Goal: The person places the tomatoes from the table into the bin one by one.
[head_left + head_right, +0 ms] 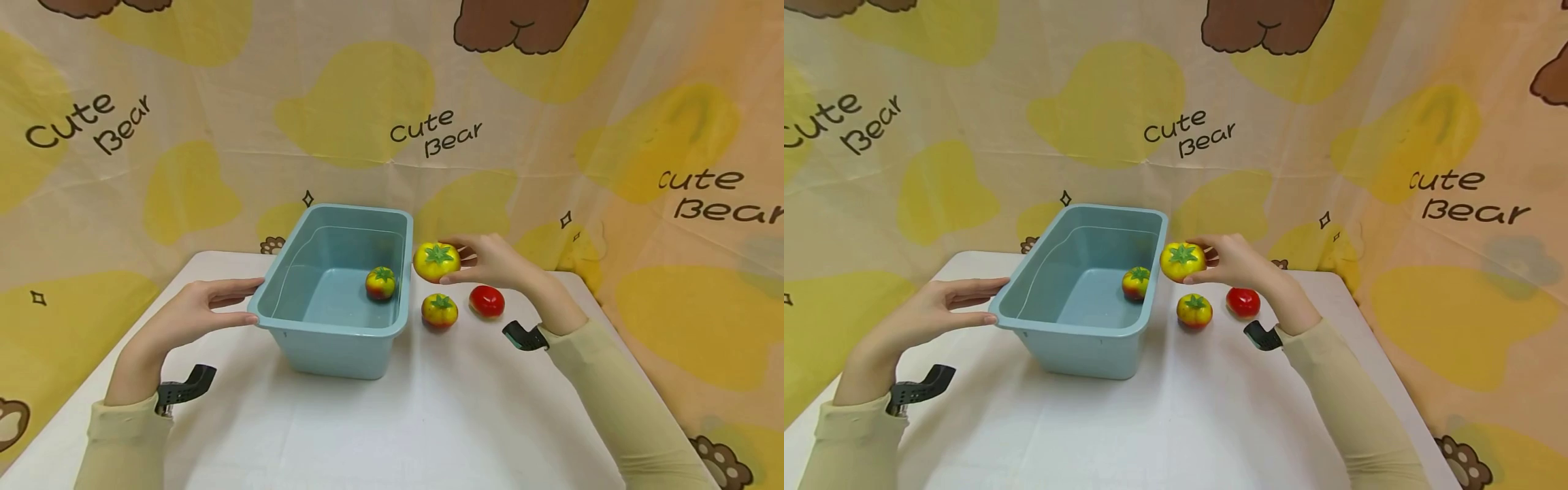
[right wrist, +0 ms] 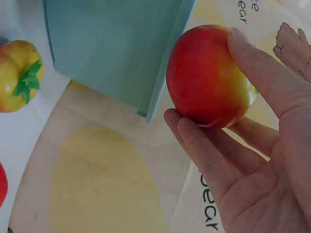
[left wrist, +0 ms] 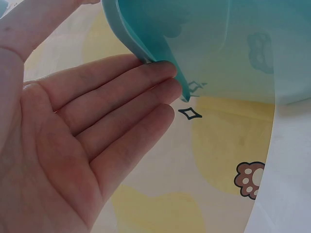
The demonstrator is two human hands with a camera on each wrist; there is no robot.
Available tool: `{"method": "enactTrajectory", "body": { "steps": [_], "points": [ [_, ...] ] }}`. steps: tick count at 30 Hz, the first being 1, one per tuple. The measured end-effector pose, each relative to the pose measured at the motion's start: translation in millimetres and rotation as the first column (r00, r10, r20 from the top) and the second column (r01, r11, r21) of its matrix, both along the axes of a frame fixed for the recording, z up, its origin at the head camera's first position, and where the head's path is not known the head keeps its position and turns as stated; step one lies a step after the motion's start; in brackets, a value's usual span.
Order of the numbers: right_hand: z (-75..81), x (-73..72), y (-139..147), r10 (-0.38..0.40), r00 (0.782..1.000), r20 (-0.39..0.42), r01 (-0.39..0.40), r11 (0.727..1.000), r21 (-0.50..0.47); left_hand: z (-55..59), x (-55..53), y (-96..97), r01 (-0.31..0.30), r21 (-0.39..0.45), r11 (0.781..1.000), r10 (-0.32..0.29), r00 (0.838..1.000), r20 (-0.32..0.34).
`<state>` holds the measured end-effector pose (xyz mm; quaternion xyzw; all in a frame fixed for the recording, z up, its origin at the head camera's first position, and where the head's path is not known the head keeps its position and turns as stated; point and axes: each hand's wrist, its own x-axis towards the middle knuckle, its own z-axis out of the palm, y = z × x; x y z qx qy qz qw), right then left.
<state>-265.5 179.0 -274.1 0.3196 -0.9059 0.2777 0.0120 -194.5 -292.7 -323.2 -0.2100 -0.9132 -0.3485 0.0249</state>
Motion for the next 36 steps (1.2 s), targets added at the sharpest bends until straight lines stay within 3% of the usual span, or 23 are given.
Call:
{"method": "enactTrajectory", "body": {
  "steps": [11, 36],
  "points": [
    [16.2, -2.8, -20.6, 0.056, 0.998, -0.016, -0.056, 0.998, 0.004, -0.1, 0.7, 0.0, -0.012, -0.016, 1.0, 0.012, 1.0, 0.016],
    [40.6, -11.4, -56.3, 0.067, 0.998, 0.016, -0.067, 0.996, 0.061, -0.7, 0.0, 0.1, 0.007, 0.005, 1.0, -0.007, 1.0, 0.002]
  ]
}}
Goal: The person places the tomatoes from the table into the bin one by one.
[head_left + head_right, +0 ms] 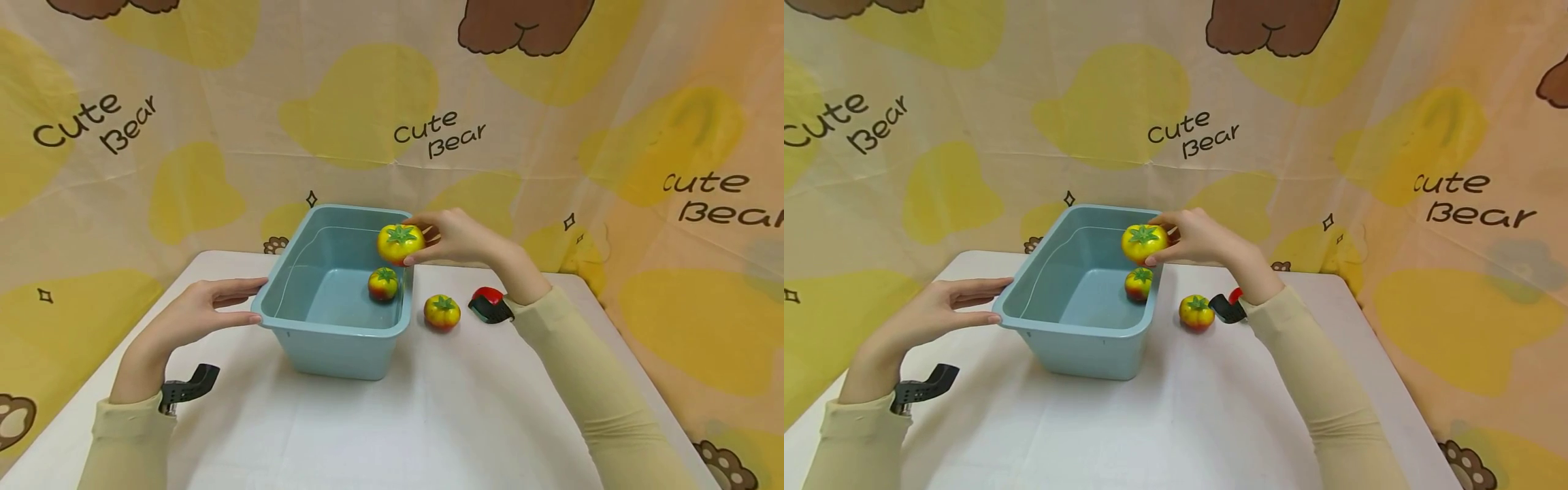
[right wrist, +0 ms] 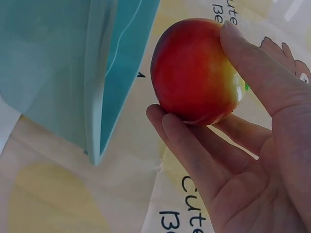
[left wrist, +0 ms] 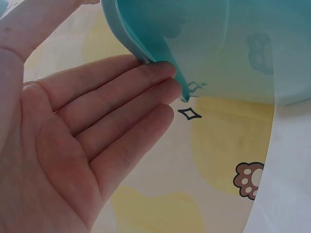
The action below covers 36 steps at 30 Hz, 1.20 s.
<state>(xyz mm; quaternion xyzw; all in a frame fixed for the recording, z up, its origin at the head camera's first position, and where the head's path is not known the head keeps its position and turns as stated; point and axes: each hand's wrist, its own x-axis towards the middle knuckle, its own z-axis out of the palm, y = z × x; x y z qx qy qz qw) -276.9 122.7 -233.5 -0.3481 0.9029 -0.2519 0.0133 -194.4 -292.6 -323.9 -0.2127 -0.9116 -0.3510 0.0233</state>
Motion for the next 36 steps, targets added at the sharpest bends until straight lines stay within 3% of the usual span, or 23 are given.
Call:
{"method": "enactTrajectory", "body": {
  "steps": [19, 27, 36],
  "points": [
    [9.3, -9.8, -35.4, 0.092, 0.996, -0.019, -0.091, 0.995, 0.044, -0.1, 0.2, 0.9, 0.0, -0.007, 1.0, -0.001, 1.0, -0.014],
    [11.6, -9.9, -44.3, 0.115, 0.993, 0.005, -0.115, 0.993, 0.013, -0.2, 1.1, 1.2, -0.006, -0.008, 1.0, 0.006, 1.0, 0.004],
    [3.9, -9.5, -32.0, 0.11, 0.994, -0.013, -0.11, 0.992, -0.059, 1.0, 2.0, 0.5, -0.014, -0.016, 1.0, 0.014, 1.0, -0.003]
  ]
}}
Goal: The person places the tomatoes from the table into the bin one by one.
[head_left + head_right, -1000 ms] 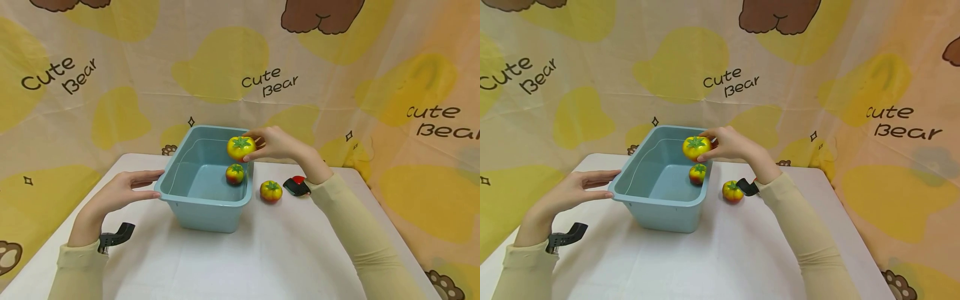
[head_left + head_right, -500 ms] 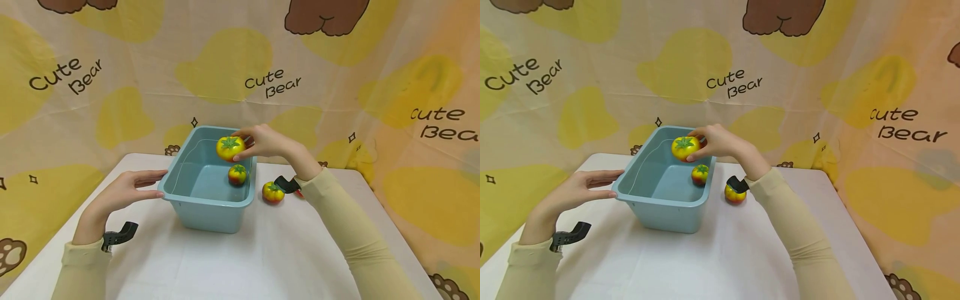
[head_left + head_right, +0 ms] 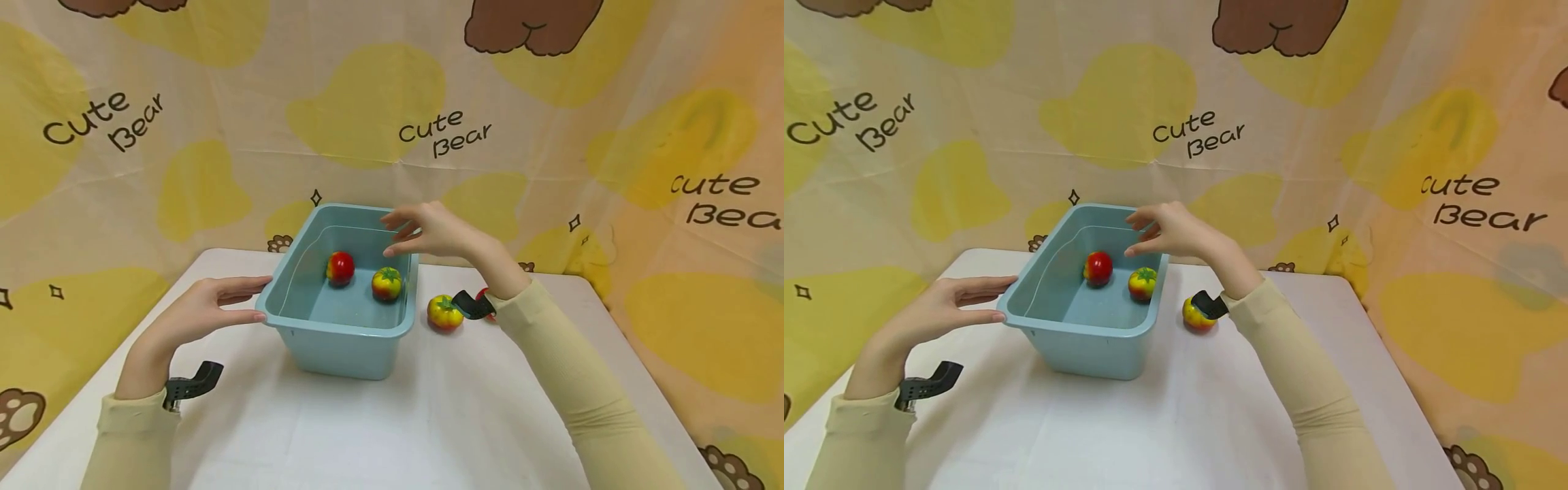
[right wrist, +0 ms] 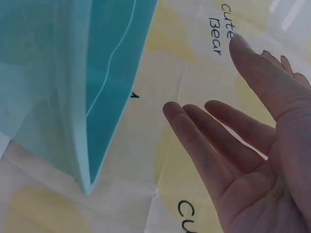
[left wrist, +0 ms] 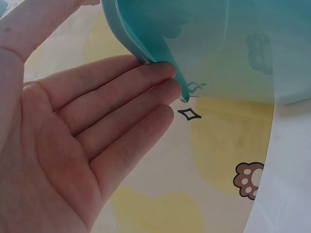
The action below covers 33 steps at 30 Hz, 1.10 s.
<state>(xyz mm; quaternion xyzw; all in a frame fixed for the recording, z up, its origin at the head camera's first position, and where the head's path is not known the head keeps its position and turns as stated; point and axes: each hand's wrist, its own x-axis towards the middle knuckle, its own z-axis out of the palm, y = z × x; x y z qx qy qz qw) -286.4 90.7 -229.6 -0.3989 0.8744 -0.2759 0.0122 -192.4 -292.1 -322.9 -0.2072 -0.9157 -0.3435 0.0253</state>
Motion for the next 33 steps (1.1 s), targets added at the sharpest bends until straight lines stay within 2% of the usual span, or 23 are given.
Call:
{"method": "enactTrajectory", "body": {
  "steps": [15, 33],
  "points": [
    [-26.9, -1.1, 48.1, -0.087, 0.996, 0.034, 0.087, 0.996, -0.006, 0.5, 0.9, 1.3, 0.0, -0.002, 1.0, 0.0, 1.0, 0.001],
    [-57.6, -5.1, 90.7, -0.191, 0.976, 0.104, 0.193, 0.981, -0.008, 1.5, 0.2, 2.6, -0.013, 0.0, 1.0, 0.013, 1.0, 0.024]
  ]
}}
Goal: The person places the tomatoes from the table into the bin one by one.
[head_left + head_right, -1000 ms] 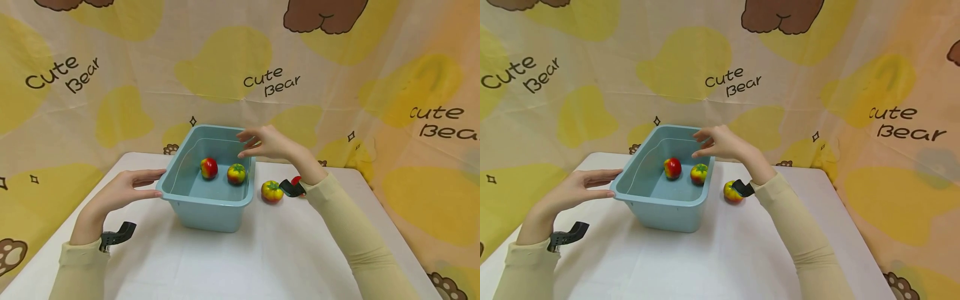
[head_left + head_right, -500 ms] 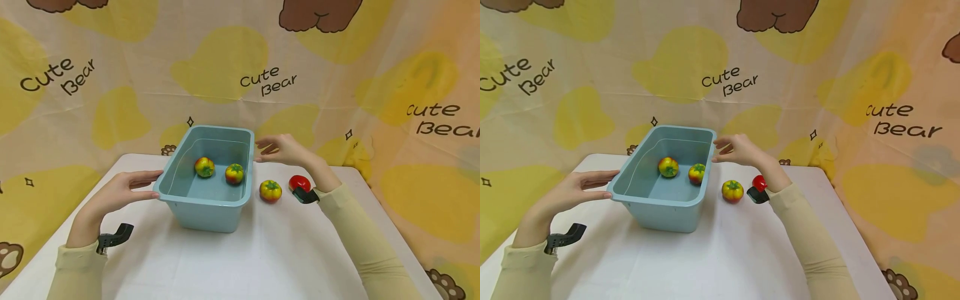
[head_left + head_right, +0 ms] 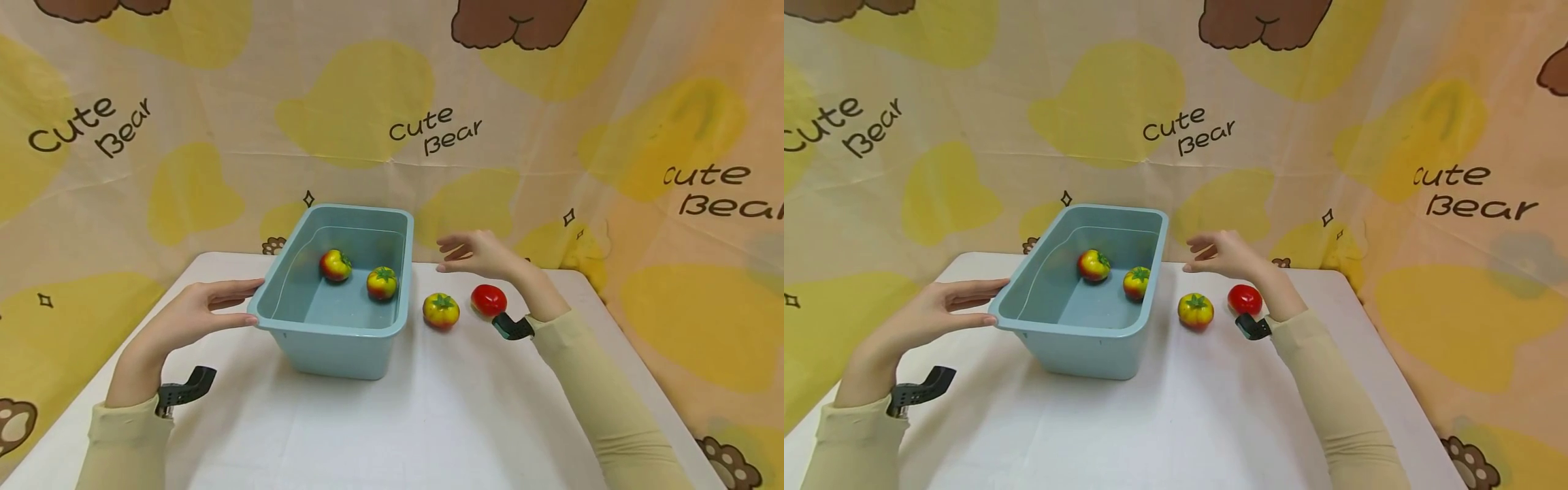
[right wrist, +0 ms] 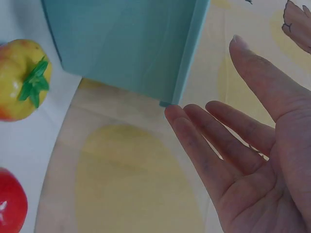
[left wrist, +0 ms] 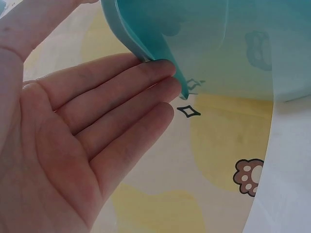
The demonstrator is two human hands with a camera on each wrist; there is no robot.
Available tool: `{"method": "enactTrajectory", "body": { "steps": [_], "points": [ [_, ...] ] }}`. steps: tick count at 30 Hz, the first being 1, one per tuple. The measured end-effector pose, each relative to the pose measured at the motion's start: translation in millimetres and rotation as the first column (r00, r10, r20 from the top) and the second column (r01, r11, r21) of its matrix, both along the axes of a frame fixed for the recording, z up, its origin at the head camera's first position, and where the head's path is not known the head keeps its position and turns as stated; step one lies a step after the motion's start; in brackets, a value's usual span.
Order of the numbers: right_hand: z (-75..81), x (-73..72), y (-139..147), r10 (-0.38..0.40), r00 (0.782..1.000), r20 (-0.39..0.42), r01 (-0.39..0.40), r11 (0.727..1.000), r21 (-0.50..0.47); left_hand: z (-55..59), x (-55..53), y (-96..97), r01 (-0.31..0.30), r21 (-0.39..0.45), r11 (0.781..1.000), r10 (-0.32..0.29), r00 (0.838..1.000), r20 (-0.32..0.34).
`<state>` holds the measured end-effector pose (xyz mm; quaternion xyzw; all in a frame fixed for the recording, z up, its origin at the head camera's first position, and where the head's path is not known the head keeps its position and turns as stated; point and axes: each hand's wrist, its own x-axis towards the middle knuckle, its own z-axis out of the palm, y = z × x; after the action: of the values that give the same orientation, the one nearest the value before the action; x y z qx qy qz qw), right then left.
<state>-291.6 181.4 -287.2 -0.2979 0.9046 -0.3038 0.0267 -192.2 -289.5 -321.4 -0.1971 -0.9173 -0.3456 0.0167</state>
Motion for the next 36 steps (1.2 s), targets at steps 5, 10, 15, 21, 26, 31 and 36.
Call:
{"method": "enactTrajectory", "body": {
  "steps": [5, 10, 15, 21, 26, 31, 36],
  "points": [
    [-7.1, -3.0, 11.1, -0.013, 1.0, 0.006, 0.013, 1.0, -0.007, -0.1, 0.7, -0.7, -0.001, 0.0, 1.0, 0.001, 1.0, -0.004],
    [-14.2, -5.1, 23.5, -0.031, 0.999, 0.026, 0.031, 0.999, -0.016, 0.3, 0.8, -0.5, -0.002, -0.001, 1.0, 0.002, 1.0, 0.0],
    [-21.4, -6.5, 34.2, -0.055, 0.998, 0.039, 0.056, 0.998, -0.014, 0.2, 0.7, -0.4, -0.001, -0.002, 1.0, 0.001, 1.0, -0.001],
    [-28.9, -7.1, 44.5, -0.076, 0.997, 0.035, 0.077, 0.997, -0.026, 0.3, 0.9, -0.7, -0.001, -0.004, 1.0, 0.001, 1.0, 0.004],
    [-34.8, -6.7, 55.2, -0.09, 0.995, 0.034, 0.092, 0.995, -0.034, -0.2, 0.7, -0.5, 0.006, 0.003, 1.0, -0.006, 1.0, -0.004],
    [-42.9, -4.4, 67.2, -0.124, 0.992, 0.039, 0.125, 0.992, -0.014, -0.6, 0.5, -0.3, 0.011, 0.004, 1.0, -0.011, 1.0, -0.008],
    [-51.7, -0.4, 76.9, -0.16, 0.986, 0.053, 0.16, 0.987, 0.002, -0.4, 0.6, -0.6, 0.004, -0.003, 1.0, -0.004, 1.0, -0.002]
  ]
}}
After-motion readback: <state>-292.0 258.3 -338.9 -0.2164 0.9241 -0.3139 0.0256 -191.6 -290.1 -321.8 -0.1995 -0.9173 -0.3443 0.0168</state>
